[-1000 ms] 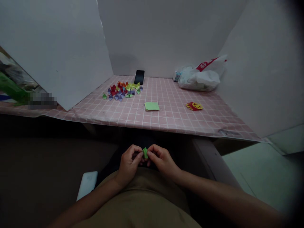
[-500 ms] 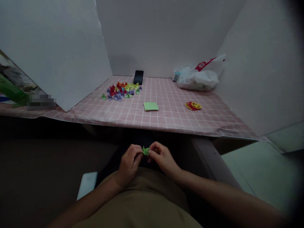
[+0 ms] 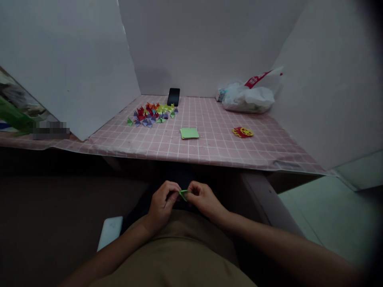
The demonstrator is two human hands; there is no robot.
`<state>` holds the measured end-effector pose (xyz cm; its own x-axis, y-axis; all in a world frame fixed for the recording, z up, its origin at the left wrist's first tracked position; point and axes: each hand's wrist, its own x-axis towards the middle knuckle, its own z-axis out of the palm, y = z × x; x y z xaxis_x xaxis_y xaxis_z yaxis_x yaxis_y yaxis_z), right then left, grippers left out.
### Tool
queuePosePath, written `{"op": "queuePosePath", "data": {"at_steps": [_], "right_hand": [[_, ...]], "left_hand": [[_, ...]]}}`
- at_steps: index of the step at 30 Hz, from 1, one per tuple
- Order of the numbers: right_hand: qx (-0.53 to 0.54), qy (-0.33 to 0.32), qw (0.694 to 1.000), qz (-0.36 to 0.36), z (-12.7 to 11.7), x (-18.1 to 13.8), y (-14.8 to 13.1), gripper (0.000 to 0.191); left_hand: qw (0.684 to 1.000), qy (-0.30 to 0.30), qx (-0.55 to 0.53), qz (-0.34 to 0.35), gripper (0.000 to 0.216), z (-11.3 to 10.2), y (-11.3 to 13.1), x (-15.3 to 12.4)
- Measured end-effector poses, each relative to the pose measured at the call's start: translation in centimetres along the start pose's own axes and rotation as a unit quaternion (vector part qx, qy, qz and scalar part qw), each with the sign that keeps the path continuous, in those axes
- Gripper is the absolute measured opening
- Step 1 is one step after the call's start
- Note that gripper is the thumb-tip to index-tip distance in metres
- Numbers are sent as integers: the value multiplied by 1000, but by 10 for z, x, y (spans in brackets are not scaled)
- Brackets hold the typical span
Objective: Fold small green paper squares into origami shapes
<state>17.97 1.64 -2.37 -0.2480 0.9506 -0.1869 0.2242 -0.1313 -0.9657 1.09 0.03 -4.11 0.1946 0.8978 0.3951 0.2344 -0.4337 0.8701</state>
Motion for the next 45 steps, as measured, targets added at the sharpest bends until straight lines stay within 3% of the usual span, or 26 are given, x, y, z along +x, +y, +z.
{"op": "queuePosePath", "data": {"at_steps": [6,10,13,20,31,39,45], "right_hand": [[-14,-89,994,65,-4,-3,-6,20],[-98,-29,994,-24,-8,-2,-10,11],[-115,-19,992,-56,-8,-4,-12,11],[-115,-22,993,-28,-1,-8,-9,19],[-97,-34,993,-54,1,-11,-7,19],[77,-98,992,-7,-4,-7,-8,23],[122,-109,987,2,-4,-4,-5,25]], "left_hand": [[961,-1,-194,-195,12,4,-3,4],[936,-22,-256,-239,15,3,-5,6],[924,-44,-278,-260,14,3,-8,5],[918,-87,-271,-276,12,1,-8,4],[937,-75,-208,-271,19,1,-1,7],[930,-58,-231,-280,18,-1,-3,5],[934,-59,-217,-278,21,-1,-4,4]]}}
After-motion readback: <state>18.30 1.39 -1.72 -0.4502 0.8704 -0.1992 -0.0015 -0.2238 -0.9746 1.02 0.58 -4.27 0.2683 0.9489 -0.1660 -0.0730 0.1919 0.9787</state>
